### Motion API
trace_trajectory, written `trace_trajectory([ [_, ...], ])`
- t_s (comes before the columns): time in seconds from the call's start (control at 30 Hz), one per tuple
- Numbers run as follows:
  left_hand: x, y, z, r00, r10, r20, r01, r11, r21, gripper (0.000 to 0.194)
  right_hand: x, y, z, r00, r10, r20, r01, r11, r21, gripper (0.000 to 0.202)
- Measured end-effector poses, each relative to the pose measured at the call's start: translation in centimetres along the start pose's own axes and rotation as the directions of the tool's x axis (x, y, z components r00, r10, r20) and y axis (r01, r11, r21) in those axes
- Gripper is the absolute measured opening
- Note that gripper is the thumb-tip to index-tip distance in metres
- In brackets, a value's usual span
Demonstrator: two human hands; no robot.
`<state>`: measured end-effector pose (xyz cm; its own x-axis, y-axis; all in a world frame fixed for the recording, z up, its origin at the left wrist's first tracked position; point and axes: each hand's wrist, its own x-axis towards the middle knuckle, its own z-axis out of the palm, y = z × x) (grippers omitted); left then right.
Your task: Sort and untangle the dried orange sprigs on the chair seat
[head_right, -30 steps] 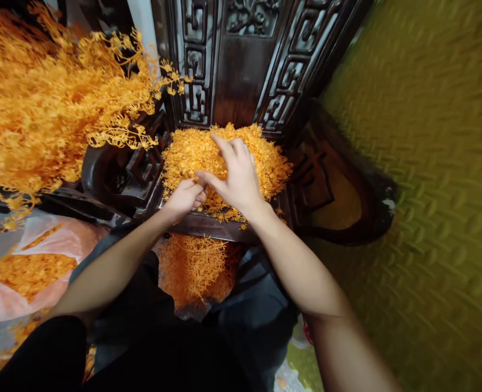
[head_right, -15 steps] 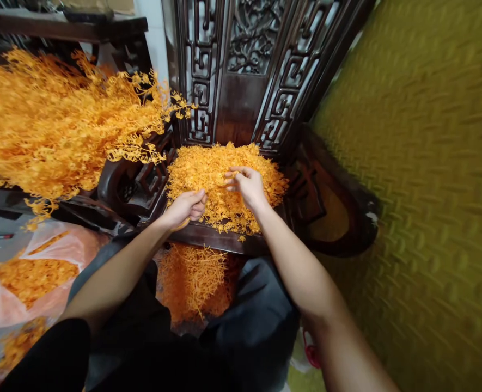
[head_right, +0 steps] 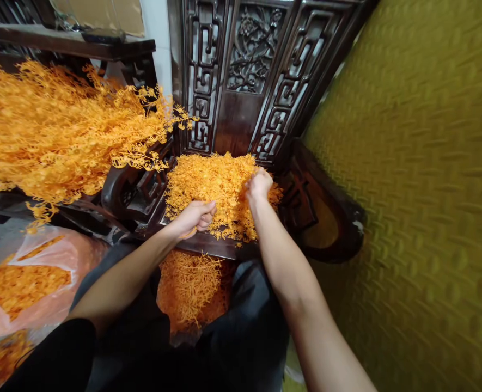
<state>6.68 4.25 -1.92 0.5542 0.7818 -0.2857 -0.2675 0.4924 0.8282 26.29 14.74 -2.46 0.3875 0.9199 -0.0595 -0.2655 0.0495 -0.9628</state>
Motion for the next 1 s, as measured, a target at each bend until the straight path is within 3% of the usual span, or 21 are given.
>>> trace_trajectory([
  [0.07, 0.0, 0.5, -0.7, 1.0, -0.001, -0.007, 0.001, 1.0, -0.015, 0.035, -0.2, -0.5, -0.9, 0.996, 0.084, 0.02, -0.084, 0.996, 0.019, 0.021],
  [0.17, 0.5, 1.1, -2.0, 0.998, 0.055, -0.036, -0.057, 0.995, -0.08, 0.034, -2.9, 0.0, -0.5, 0.967, 0.203, 0.153, -0.207, 0.978, 0.016, 0.005],
  [0.27, 1.2, 1.3, -2.5, 0.993, 0.093, -0.077, -0.104, 0.984, -0.148, 0.032, -6.2, 0.8, 1.4, 0.921, 0.262, 0.289, -0.29, 0.955, 0.061, 0.011],
  [0.33, 1.3, 1.2, -2.3, 0.99, 0.094, -0.101, -0.11, 0.98, -0.168, 0.033, -7.0, 1.0, 2.5, 0.905, 0.246, 0.347, -0.272, 0.962, 0.026, 0.019],
  [0.4, 1.1, 1.2, -1.8, 0.989, 0.108, -0.096, -0.124, 0.976, -0.178, 0.034, -6.2, 0.7, 2.7, 0.943, 0.168, 0.288, -0.162, 0.986, -0.044, 0.03],
  [0.47, 0.6, 1.4, -1.4, 0.986, 0.151, -0.07, -0.162, 0.965, -0.204, 0.034, -4.4, -0.1, 1.8, 0.994, 0.054, 0.098, -0.048, 0.997, -0.059, 0.034],
  [0.53, -0.1, 1.7, -1.4, 0.979, 0.197, -0.054, -0.204, 0.947, -0.246, 0.034, -2.7, -0.9, 0.3, 0.998, 0.016, -0.068, -0.016, 1.0, 0.001, 0.029],
  [0.57, -0.3, 1.9, -1.6, 0.976, 0.211, -0.052, -0.217, 0.939, -0.268, 0.034, -2.4, -1.2, -0.3, 0.997, 0.037, -0.062, -0.036, 0.999, 0.029, 0.023],
  [0.63, -0.6, 2.3, -2.0, 0.974, 0.223, -0.048, -0.227, 0.925, -0.304, 0.034, -3.2, -1.5, -0.9, 0.99, 0.122, 0.069, -0.124, 0.992, 0.028, 0.012],
  [0.73, -0.6, 2.5, -2.3, 0.974, 0.227, -0.003, -0.215, 0.919, -0.331, 0.033, -7.0, -0.8, 0.3, 0.928, 0.206, 0.311, -0.214, 0.977, -0.008, 0.026],
  [0.8, -0.4, 2.2, -2.0, 0.97, 0.244, 0.003, -0.229, 0.914, -0.336, 0.033, -9.4, 0.1, 1.8, 0.87, 0.217, 0.443, -0.215, 0.975, -0.054, 0.031],
  [0.87, -0.2, 1.7, -1.3, 0.97, 0.244, -0.02, -0.237, 0.915, -0.326, 0.034, -10.2, 1.0, 2.9, 0.851, 0.193, 0.488, -0.154, 0.981, -0.12, 0.043],
  [0.93, -0.3, 1.0, -0.4, 0.977, 0.208, -0.038, -0.21, 0.932, -0.295, 0.035, -9.1, 1.3, 3.1, 0.906, 0.125, 0.404, -0.074, 0.987, -0.14, 0.049],
  [1.0, -0.6, 0.6, 0.1, 0.984, 0.179, -0.023, -0.179, 0.949, -0.258, 0.036, -6.6, 1.1, 2.3, 0.982, 0.045, 0.182, -0.028, 0.995, -0.094, 0.048],
])
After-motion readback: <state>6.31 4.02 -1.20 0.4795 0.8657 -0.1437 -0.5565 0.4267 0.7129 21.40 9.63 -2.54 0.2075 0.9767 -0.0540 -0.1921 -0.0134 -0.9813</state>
